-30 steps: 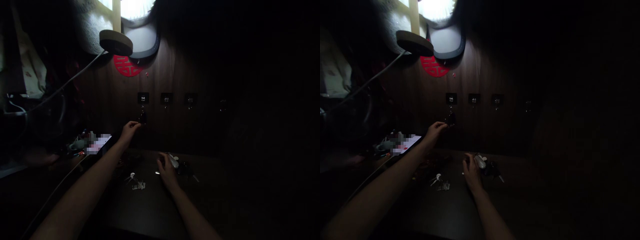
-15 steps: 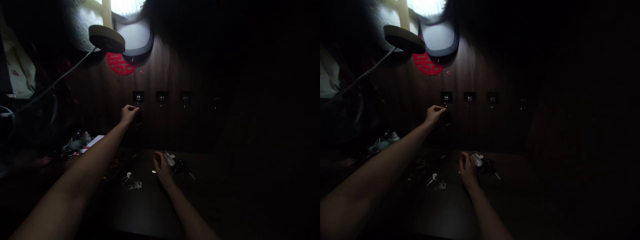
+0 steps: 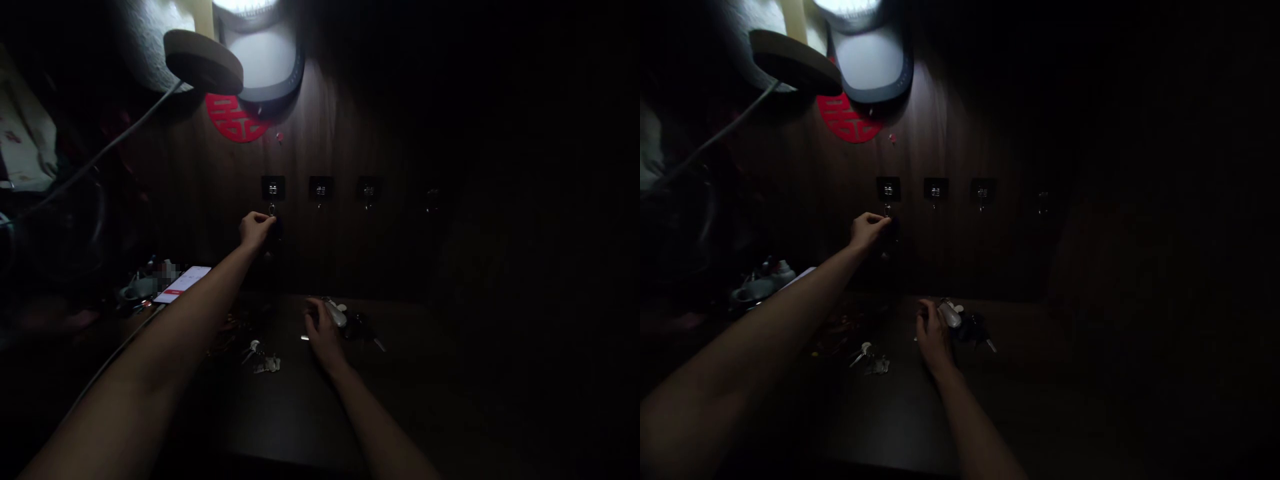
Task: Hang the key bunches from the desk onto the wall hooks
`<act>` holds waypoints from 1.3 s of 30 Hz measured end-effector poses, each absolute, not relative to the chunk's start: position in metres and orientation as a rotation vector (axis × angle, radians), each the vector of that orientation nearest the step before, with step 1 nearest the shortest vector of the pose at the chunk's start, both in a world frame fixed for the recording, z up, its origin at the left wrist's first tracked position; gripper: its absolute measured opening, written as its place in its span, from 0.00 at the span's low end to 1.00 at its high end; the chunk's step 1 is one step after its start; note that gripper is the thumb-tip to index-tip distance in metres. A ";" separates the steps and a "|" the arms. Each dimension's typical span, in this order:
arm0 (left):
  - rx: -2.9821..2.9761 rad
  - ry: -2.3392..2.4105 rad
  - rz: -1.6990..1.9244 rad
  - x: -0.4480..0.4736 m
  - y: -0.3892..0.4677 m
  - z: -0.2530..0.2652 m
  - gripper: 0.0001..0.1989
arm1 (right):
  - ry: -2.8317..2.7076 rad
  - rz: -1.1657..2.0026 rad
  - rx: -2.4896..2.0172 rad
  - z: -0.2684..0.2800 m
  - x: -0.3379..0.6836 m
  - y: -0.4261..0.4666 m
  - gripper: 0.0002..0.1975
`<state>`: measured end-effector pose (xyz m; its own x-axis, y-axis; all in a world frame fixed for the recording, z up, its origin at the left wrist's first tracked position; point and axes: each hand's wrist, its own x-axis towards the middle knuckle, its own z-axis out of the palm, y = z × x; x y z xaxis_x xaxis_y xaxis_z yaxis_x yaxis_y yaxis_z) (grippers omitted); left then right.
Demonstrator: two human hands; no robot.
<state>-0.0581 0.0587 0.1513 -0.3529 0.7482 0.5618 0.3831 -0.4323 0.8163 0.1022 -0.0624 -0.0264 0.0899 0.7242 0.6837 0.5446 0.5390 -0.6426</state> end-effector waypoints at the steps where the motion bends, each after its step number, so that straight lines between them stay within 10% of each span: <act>1: 1.586 1.432 1.851 -0.058 0.059 0.148 0.09 | -1.579 0.185 -1.110 -0.027 0.102 -0.062 0.15; 39: 2.110 1.557 1.208 -0.144 -0.071 -0.023 0.13 | -1.677 0.230 -1.161 -0.031 0.103 -0.061 0.13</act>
<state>-0.1441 -0.0709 -0.0227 0.0833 0.8810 0.4658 0.6702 -0.3954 0.6281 0.1031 -0.0608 -0.0308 0.0052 0.7754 0.6314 0.5770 0.5134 -0.6352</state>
